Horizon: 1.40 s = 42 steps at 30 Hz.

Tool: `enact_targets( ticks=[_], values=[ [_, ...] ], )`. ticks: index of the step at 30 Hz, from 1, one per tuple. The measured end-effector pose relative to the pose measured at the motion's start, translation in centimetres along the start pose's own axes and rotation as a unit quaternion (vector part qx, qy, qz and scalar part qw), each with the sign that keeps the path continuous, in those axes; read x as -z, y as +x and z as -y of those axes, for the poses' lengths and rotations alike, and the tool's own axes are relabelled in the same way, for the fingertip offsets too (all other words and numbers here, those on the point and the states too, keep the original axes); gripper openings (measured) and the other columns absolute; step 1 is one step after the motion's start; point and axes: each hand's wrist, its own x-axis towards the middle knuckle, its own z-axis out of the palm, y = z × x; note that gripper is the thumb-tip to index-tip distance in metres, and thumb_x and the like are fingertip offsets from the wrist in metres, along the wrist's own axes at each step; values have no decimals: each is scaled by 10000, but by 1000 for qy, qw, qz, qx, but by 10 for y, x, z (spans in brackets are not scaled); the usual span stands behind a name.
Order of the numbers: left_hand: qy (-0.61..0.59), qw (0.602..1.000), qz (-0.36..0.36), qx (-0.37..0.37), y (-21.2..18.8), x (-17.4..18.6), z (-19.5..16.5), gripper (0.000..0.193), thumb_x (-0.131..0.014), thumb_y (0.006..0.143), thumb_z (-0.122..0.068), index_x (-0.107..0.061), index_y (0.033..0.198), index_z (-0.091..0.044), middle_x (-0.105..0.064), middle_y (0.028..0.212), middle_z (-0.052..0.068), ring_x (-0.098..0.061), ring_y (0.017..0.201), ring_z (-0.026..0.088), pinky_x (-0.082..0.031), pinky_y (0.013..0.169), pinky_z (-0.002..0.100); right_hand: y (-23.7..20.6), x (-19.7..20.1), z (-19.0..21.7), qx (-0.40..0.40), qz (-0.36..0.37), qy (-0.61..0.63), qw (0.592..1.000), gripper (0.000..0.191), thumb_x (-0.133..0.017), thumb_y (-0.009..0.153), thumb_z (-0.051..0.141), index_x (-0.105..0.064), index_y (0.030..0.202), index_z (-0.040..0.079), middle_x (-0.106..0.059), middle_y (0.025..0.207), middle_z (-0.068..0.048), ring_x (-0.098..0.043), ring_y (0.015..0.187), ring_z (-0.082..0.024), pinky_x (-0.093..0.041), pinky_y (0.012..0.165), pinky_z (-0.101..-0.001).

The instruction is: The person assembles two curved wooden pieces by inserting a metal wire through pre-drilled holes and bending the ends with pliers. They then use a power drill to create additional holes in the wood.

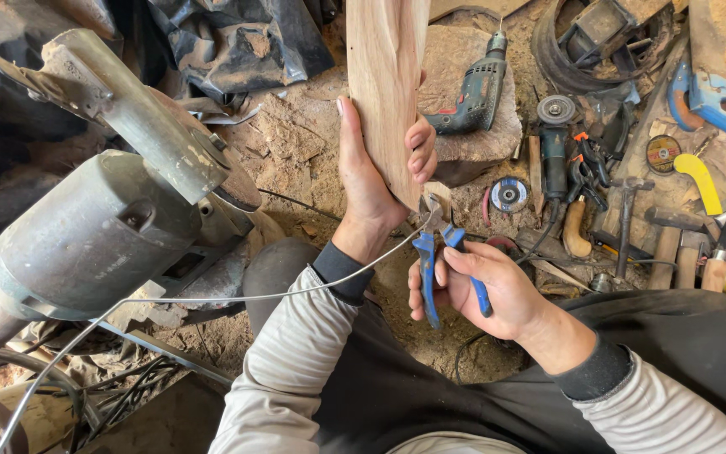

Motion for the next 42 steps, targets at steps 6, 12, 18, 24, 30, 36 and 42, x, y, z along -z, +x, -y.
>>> enact_targets(
  ticks=[6, 12, 18, 24, 30, 36, 42],
  values=[
    [15, 1000, 6, -11, -2, -1, -5, 962, -320, 1005, -783, -391, 1552, 5, -436, 771, 8, -403, 577, 95, -359, 536, 249, 0, 4, -3, -1, -17, 1, 1000, 310, -549, 1078, 290, -526, 908, 31, -634, 993, -211, -669, 810, -321, -571, 691, -453],
    [8, 1000, 5, -5, -3, 0, -6, 970, -324, 1002, -790, -388, 1543, 12, -435, 765, 4, -400, 570, 91, -360, 532, 244, 1, -1, -4, -16, -45, -20, 999, 315, -533, 1044, 309, -557, 1075, -3, -635, 925, -172, -643, 746, -266, -526, 615, -393],
    [-2, 1000, 11, -5, -3, 2, -4, 979, -323, 997, -791, -381, 1557, 10, -436, 763, 7, -397, 576, 93, -358, 537, 242, 1, -6, -3, -21, -19, -8, 1000, 374, -539, 1033, 405, -523, 1133, 44, -611, 886, -132, -597, 712, -230, -486, 598, -364],
    [-1, 1000, 14, -9, -2, 2, -1, 980, -323, 1003, -785, -372, 1564, 17, -440, 761, 7, -399, 575, 95, -359, 538, 244, 3, -5, -2, -50, -16, -20, 998, 591, -534, 955, 577, -583, 1173, 30, -582, 824, -79, -559, 668, -191, -448, 584, -328],
    [27, 999, 18, -13, -1, 9, 8, 971, -330, 1014, -777, -386, 1554, 27, -442, 760, 8, -401, 575, 97, -357, 533, 251, 4, 10, -11, -42, -24, -12, 999, 688, -515, 924, 690, -577, 1019, 11, -573, 774, -68, -544, 624, -166, -426, 531, -303],
    [58, 998, -9, 22, 6, 24, 21, 952, -320, 985, -784, -424, 1501, 9, -456, 752, 17, -418, 566, 110, -367, 521, 259, 1, 31, -24, -28, -51, -26, 998, 681, -488, 943, 692, -569, 1013, 19, -550, 728, -55, -487, 529, -122, -392, 440, -257],
    [83, 995, -46, 38, 22, 47, 22, 859, -342, 994, -776, -509, 1215, 37, -480, 753, 36, -460, 569, 124, -410, 515, 276, 4, 64, -30, -114, -114, -265, 951, 635, -474, 952, 633, -596, 1006, 13, -585, 744, -68, -562, 575, -163, -469, 497, -307]
  ],
)
